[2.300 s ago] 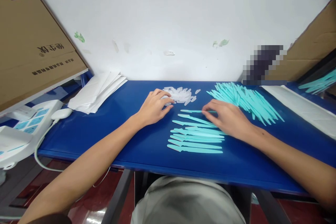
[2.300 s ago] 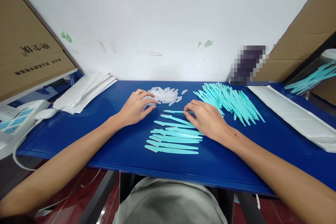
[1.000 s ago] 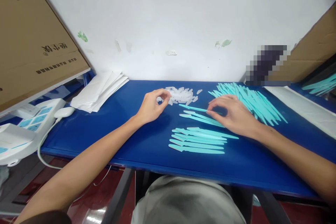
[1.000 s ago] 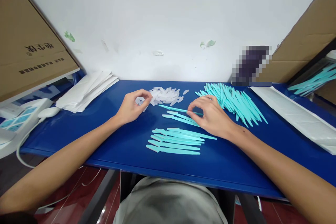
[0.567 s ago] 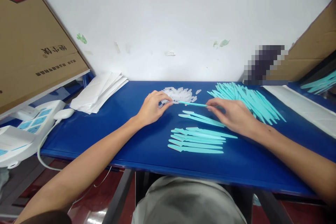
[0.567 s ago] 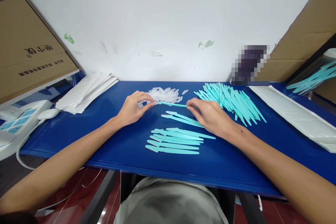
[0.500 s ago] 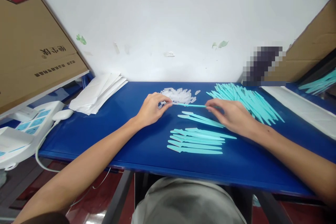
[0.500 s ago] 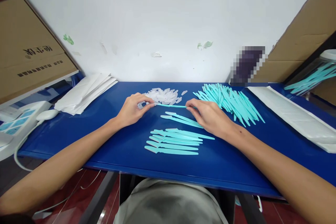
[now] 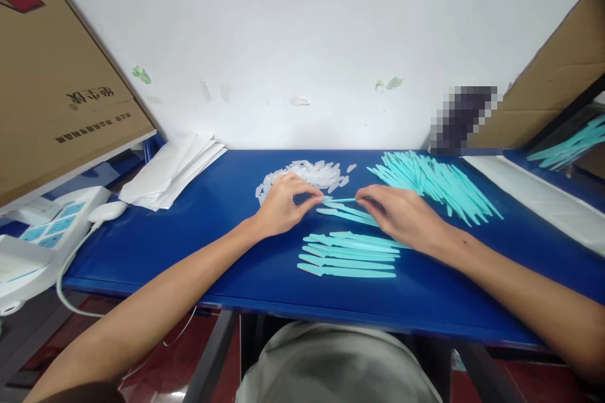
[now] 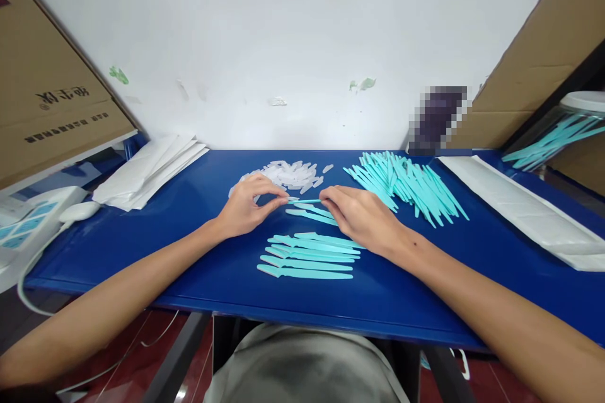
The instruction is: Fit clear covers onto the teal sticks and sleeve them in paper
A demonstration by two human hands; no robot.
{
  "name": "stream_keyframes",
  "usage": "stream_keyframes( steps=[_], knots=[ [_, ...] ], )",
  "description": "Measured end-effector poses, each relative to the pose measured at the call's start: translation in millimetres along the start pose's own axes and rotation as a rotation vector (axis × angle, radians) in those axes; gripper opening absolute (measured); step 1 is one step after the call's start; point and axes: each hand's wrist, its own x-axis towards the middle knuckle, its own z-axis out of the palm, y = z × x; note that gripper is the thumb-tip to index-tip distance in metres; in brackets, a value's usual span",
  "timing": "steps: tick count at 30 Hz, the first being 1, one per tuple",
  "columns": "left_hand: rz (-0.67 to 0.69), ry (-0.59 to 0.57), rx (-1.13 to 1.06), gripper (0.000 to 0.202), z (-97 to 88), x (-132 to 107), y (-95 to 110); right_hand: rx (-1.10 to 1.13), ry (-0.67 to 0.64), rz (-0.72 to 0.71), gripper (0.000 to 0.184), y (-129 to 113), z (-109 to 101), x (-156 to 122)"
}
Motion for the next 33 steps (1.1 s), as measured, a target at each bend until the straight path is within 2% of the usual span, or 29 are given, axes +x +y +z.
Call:
stream_keyframes(
  steps=[4,8,11,18,21,24,26,28,33],
  knots=[
    [-0.077,0.095,0.044,0.013,-4.7,-1,-5,-0.031,0.029,0.014,0.021,3,-5,0],
    [-0.155,0.102,0.067,0.014,-12.0,-2,-12,-0.051,0.1,0.07,0.02,8,-12,1],
    [-0.147,0.11,0.055,0.013,-13.2,-2,-12,-0.062,0.121,0.1,0.02,9,-15,1],
    [-0.129,0.088,0.033,0.014,-9.9,-2,-6,-0.022,0.066,0.102,0.021,3,-14,2],
    [-0.059,0.059,-0.015,0.013,-4.8,-1,-1,0.017,0.071,0.084,0.021,-3,-11,3],
    [0.038,-0.014,-0.032,0.012,-1.9,-1,0,0.051,0.038,0.064,0.021,-8,-10,3],
    [0.058,-0.06,0.03,0.015,-4.6,-1,-3,0.048,-0.005,0.08,0.021,-8,-11,3],
    [0.027,-0.084,0.128,0.02,-11.0,-1,-9,0.018,-0.054,0.11,0.02,-5,-11,2],
    [-0.146,-0.094,0.321,0.027,-30.9,-1,-28,-0.095,-0.179,0.123,0.02,6,-9,-1]
  ],
)
